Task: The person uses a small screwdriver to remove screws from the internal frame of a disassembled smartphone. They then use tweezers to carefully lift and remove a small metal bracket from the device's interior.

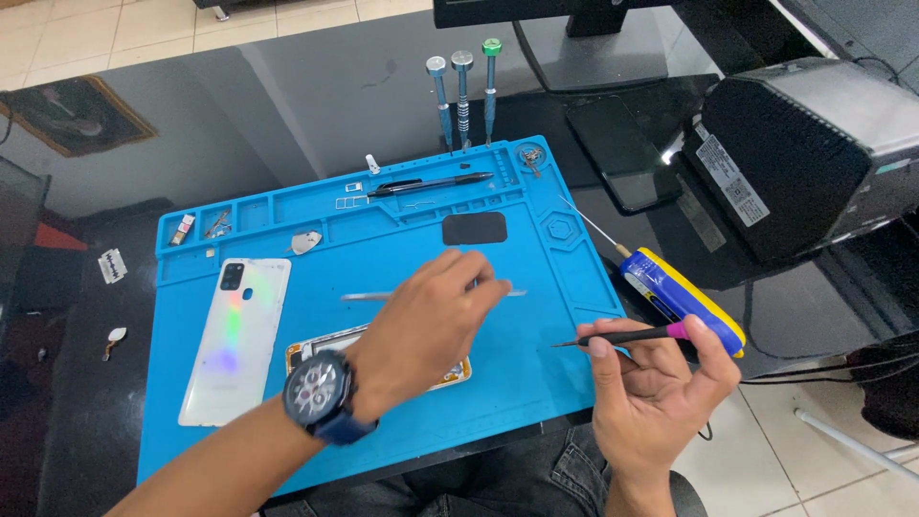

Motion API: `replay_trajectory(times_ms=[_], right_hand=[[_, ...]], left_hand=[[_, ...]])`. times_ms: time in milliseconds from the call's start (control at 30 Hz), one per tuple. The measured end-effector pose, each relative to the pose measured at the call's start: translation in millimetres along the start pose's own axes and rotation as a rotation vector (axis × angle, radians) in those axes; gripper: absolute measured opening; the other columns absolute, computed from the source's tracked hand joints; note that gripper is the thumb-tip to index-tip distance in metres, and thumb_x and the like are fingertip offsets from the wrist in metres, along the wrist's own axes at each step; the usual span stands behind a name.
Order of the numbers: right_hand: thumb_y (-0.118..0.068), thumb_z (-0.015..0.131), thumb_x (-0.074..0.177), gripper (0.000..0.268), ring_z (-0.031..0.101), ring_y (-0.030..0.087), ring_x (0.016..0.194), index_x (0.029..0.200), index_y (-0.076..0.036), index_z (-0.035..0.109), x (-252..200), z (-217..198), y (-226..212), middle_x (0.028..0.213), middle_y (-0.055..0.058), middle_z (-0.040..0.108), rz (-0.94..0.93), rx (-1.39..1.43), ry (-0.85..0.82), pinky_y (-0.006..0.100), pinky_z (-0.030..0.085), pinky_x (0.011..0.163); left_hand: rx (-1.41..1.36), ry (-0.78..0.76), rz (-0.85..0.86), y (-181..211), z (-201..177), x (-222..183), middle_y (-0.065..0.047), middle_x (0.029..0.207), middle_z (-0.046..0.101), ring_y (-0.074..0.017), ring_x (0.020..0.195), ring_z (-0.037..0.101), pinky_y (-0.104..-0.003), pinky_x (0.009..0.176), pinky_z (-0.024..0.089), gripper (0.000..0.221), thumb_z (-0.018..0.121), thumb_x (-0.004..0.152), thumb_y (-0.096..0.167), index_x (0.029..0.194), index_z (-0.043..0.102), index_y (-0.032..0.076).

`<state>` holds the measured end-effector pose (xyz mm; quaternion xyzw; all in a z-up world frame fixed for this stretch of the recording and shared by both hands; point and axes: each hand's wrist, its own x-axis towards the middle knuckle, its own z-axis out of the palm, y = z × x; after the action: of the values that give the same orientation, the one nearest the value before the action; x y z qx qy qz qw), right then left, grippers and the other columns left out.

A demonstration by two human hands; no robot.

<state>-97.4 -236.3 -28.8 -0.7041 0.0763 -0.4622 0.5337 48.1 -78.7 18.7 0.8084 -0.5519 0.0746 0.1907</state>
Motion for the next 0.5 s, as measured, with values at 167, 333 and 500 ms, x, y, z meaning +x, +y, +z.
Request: replay_trajectory(times_ms=[167, 333, 500], right_hand=[[0.005, 0.064, 0.097, 0.059, 0.076, 0.031, 0.081, 0.137, -0.012, 0.025, 0.7, -8.6, 5.2, 0.101, 0.031, 0.068, 0.022, 0.008, 0.006, 0.035, 0.065, 0.073], [0.002, 0.067, 0.096, 0.062, 0.077, 0.028, 0.083, 0.139, -0.017, 0.026, 2.7, -15.5, 7.5, 0.101, 0.028, 0.069, 0.059, 0.041, -0.011, 0.032, 0.066, 0.067], [-0.001, 0.069, 0.095, 0.062, 0.078, 0.029, 0.082, 0.139, -0.016, 0.028, 4.2, -16.5, 6.8, 0.098, 0.028, 0.070, 0.086, 0.073, -0.004, 0.033, 0.066, 0.066]], left_hand=[[0.045, -0.001, -0.004, -30.0, 37.3, 54.1, -0.013, 0.097, 0.059, -0.0275, 0.079, 0.054, -0.042, 0.057, 0.046, 0.023, 0.058, 0.100, 0.004, 0.121, 0.068, 0.003], [0.000, 0.042, -0.006, -47.4, 66.0, 81.7, -0.012, 0.096, 0.060, -0.0273, 0.076, 0.058, -0.042, 0.074, 0.053, 0.021, 0.058, 0.101, 0.003, 0.119, 0.068, 0.007], [0.061, 0.016, -0.011, -44.2, 73.9, 86.8, -0.012, 0.095, 0.058, -0.0256, 0.077, 0.053, -0.039, 0.055, 0.042, 0.023, 0.057, 0.101, 0.006, 0.121, 0.067, 0.008]])
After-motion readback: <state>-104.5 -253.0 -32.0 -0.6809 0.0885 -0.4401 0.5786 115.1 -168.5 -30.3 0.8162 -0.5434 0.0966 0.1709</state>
